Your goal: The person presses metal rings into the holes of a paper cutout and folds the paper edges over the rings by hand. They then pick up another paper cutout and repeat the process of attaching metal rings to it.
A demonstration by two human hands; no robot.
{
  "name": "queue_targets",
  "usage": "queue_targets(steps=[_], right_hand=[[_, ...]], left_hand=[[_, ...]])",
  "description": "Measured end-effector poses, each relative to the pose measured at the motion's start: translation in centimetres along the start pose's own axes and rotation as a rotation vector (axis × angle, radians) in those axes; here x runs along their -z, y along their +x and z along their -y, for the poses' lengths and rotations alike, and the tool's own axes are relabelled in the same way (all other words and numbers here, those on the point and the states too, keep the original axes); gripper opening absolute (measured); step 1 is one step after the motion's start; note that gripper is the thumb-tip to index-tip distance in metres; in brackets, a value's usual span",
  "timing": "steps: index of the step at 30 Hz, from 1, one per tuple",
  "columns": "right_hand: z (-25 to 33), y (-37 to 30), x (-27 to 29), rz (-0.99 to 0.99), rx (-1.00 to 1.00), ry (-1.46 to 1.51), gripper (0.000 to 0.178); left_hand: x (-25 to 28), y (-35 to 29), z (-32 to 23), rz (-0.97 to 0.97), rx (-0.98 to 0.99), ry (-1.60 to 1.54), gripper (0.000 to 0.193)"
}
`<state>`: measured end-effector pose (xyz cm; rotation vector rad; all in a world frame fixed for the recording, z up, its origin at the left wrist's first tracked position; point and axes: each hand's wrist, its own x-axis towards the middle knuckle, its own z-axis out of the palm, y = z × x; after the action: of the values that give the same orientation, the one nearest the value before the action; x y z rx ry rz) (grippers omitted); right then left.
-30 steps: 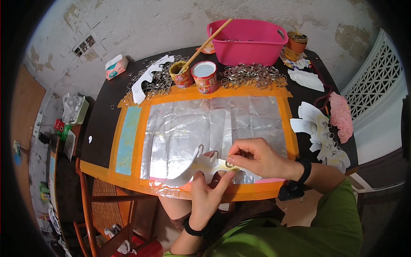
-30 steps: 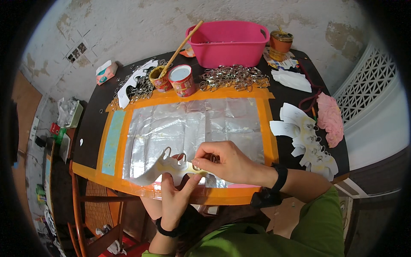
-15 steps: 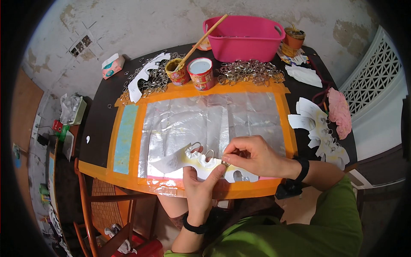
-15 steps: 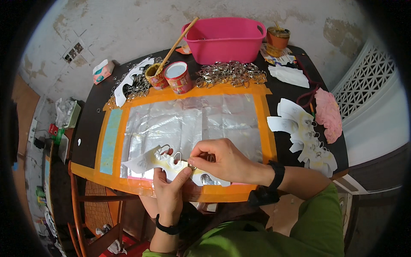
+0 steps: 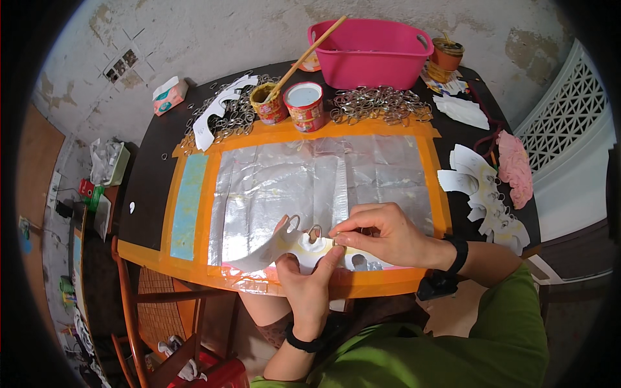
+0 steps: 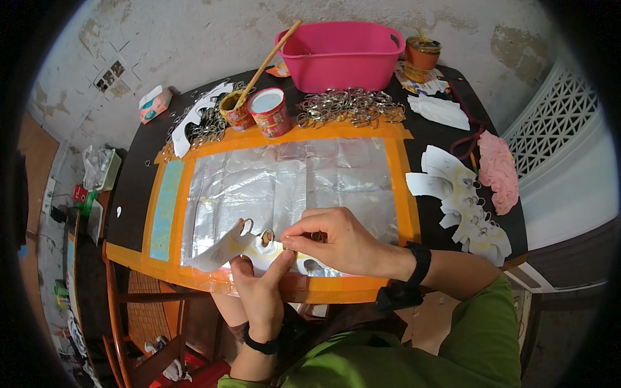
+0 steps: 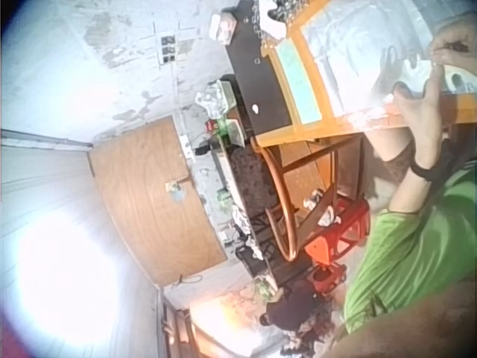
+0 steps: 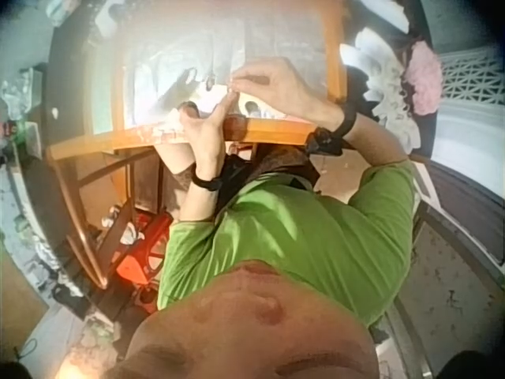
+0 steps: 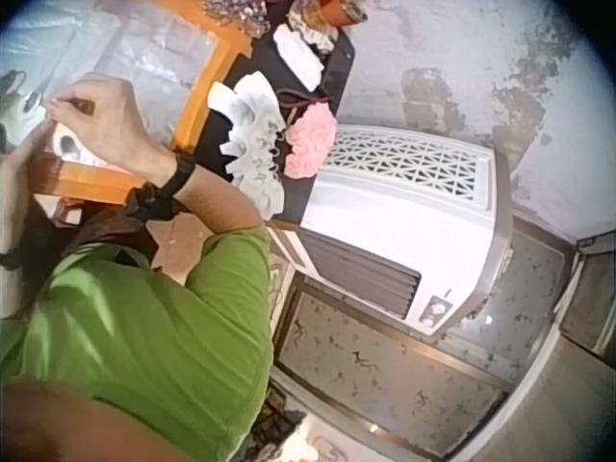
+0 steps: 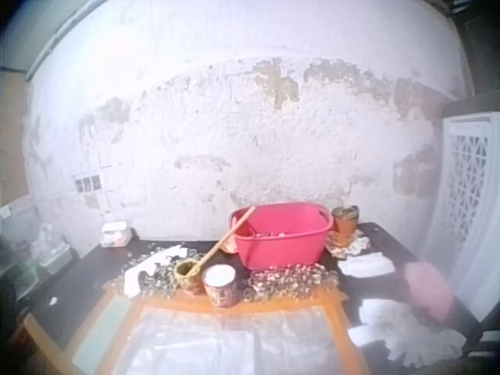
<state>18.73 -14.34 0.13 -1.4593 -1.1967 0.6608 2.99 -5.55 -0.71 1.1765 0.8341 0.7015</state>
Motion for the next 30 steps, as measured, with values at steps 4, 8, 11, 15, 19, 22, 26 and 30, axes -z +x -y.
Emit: queue_targets(steps=[4, 8, 11, 15, 19, 22, 26, 30], right_hand=[[0.5, -0.1, 0.0, -0.008, 0.023, -0.027, 0.017], [0.4, -0.1, -0.1, -0.008, -0.02, 0.001, 0.018], [0.4, 0.1, -0.3, -0.009, -0.08, 0.085, 0.016], [-0.5, 0.0, -0.8, -0.081, -0.187, 0.464, 0.012], [0.2, 0.0, -0.6, -0.05, -0.086, 0.249, 0.013], [0.2, 0.1, -0.4, -0.068, 0.162, -0.107, 0.01], [0.2, -0.1, -0.4, -0.048, 0.19, -0.132, 0.013], [0.5, 0.0, -0.3, 0.033, 0.123, -0.121, 0.011]], left_hand=[[-0.2, 0.0, 0.2, -0.014, -0.079, -0.076, 0.053], [-0.4, -0.2, 0.2, -0.035, -0.129, -0.068, 0.051], [-0.5, -0.4, 0.8, -0.068, -0.168, -0.066, 0.051], [-0.7, -0.9, 1.3, -0.105, -0.167, -0.09, 0.053], [-0.8, -1.2, 1.4, -0.105, -0.073, -0.145, 0.059], [-0.9, -1.3, 1.5, -0.1, -0.093, -0.175, 0.057], [-1.0, -1.5, 1.2, -0.105, -0.122, -0.125, 0.055], [-0.7, -1.3, 1.8, -0.094, -0.158, -0.179, 0.052]])
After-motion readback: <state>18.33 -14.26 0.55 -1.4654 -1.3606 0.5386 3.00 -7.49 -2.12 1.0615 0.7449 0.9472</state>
